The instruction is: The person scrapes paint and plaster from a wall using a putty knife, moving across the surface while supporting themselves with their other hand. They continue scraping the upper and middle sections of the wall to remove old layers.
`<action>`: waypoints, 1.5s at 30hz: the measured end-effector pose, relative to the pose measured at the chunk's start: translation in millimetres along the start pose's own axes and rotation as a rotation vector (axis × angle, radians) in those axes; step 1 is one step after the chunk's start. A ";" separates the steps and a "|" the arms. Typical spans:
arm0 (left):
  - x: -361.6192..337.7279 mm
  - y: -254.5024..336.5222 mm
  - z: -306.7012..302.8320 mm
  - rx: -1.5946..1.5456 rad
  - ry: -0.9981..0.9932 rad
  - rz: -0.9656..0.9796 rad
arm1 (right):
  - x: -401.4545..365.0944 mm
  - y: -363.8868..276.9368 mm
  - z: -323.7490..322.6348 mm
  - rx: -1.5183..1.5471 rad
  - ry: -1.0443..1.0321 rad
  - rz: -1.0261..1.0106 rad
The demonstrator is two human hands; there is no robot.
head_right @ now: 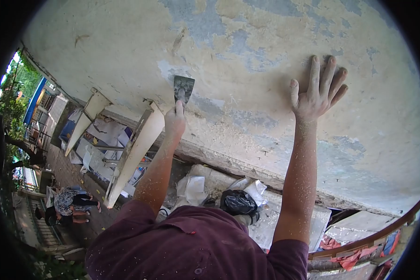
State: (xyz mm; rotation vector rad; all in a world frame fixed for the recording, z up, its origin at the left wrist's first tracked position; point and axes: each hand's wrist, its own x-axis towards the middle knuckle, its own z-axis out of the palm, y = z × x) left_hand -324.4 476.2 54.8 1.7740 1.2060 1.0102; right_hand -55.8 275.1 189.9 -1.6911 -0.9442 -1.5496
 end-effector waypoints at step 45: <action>-10.6 60.9 4.0 -0.127 -0.119 -0.188 | -5.6 -0.4 -0.6 -0.031 -0.014 0.010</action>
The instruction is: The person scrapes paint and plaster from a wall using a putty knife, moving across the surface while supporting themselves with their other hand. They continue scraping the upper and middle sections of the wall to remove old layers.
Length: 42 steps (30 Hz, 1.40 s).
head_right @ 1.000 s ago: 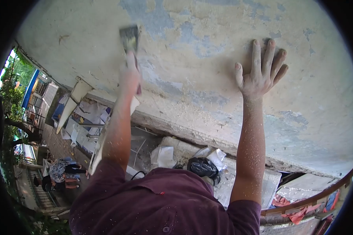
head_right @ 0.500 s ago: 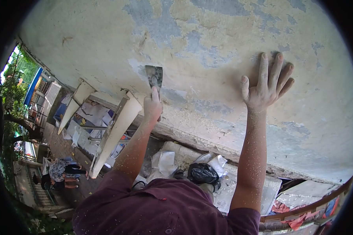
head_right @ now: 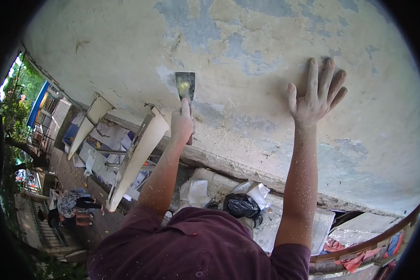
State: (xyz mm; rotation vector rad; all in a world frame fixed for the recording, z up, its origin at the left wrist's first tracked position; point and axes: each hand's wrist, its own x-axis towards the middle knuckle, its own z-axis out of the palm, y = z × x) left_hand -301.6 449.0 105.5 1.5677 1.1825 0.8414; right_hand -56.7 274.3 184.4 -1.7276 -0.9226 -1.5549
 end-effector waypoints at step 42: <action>158.1 71.4 -79.0 0.518 0.512 1.535 | -116.0 -281.0 26.7 0.861 -0.602 1.055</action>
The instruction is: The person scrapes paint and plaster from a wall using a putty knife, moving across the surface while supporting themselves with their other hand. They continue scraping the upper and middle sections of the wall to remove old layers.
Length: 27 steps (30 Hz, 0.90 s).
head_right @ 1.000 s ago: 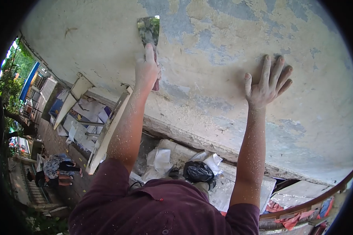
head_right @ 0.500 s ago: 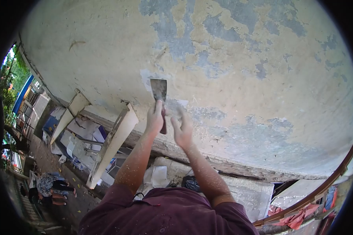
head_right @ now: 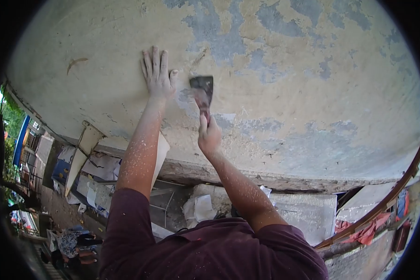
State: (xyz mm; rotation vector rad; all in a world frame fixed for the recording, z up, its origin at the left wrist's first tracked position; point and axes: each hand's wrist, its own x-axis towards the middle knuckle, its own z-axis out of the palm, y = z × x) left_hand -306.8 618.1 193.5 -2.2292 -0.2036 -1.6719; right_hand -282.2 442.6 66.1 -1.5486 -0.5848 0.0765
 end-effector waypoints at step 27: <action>-10.4 -11.7 16.0 -0.004 0.107 -0.021 | -24.9 43.9 3.5 0.192 0.014 0.252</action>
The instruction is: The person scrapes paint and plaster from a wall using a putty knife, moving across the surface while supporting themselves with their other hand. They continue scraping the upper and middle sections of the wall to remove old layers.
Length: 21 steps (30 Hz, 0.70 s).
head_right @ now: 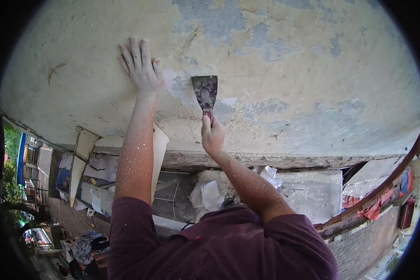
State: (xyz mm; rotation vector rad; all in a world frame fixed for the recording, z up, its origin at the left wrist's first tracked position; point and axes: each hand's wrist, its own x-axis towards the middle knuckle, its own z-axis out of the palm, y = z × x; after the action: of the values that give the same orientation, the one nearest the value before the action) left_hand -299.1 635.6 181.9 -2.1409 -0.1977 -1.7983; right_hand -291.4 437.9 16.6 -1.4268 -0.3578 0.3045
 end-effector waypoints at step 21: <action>3.0 6.7 -0.1 -0.029 0.027 0.019 | 37.9 -6.8 -36.7 0.021 0.018 -0.163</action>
State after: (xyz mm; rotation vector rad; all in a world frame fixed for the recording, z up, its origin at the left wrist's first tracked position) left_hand -296.5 629.0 183.7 -2.1301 -0.1444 -1.8289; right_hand -241.7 419.6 21.6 -1.3693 -0.4521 0.1631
